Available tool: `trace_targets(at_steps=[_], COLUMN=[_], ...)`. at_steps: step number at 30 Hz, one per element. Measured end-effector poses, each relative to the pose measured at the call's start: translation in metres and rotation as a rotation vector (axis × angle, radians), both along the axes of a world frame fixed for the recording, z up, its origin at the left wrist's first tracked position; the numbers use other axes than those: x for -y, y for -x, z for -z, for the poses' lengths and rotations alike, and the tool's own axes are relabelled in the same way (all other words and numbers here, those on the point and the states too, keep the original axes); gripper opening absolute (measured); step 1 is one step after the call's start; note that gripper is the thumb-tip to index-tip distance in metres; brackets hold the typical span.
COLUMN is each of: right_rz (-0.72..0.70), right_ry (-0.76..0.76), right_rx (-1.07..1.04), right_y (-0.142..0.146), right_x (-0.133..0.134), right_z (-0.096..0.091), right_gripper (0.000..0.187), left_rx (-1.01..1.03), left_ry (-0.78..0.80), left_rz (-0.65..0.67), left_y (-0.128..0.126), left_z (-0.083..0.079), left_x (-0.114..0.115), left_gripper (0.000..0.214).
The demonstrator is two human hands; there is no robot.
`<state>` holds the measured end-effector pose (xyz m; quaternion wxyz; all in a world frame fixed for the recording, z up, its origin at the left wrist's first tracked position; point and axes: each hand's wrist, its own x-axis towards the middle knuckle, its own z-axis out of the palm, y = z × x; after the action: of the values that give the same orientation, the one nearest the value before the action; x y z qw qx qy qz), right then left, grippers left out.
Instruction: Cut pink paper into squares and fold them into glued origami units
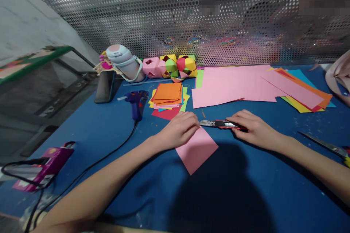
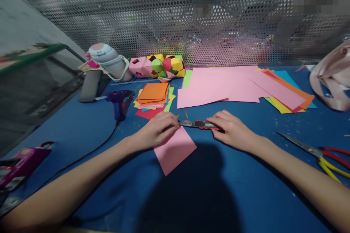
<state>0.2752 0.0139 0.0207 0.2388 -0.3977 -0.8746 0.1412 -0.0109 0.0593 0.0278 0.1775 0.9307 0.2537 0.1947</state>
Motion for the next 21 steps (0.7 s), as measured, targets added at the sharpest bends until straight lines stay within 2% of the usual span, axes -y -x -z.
trace_targets(at_steps=[7,11,14,17,21], right_rz=[-0.093,-0.100,-0.106,-0.108,-0.097], right_ry=[0.098,0.144,0.170,0.203,0.224], right_rx=[0.075,0.092,0.094,0.087,0.075], right_y=[-0.008,-0.023,-0.031,-0.034,-0.032], right_x=[0.007,0.018,0.028,0.035,0.039], right_z=[-0.011,-0.010,-0.010,-0.014,-0.021], right_gripper=[0.034,0.033,0.035,0.034,0.030], left_rx=[-0.009,0.048,0.038,-0.030,-0.136], left_ry=[-0.014,-0.125,-0.180,-0.135,-0.085], left_rz=[0.006,-0.004,0.084,0.199,0.265], left_y=[-0.001,-0.004,-0.004,-0.002,0.000], left_z=[0.002,0.004,0.005,0.005,0.006], left_x=[0.001,0.006,0.014,0.026,0.041], left_gripper=[0.018,0.022,0.022,0.025,0.032])
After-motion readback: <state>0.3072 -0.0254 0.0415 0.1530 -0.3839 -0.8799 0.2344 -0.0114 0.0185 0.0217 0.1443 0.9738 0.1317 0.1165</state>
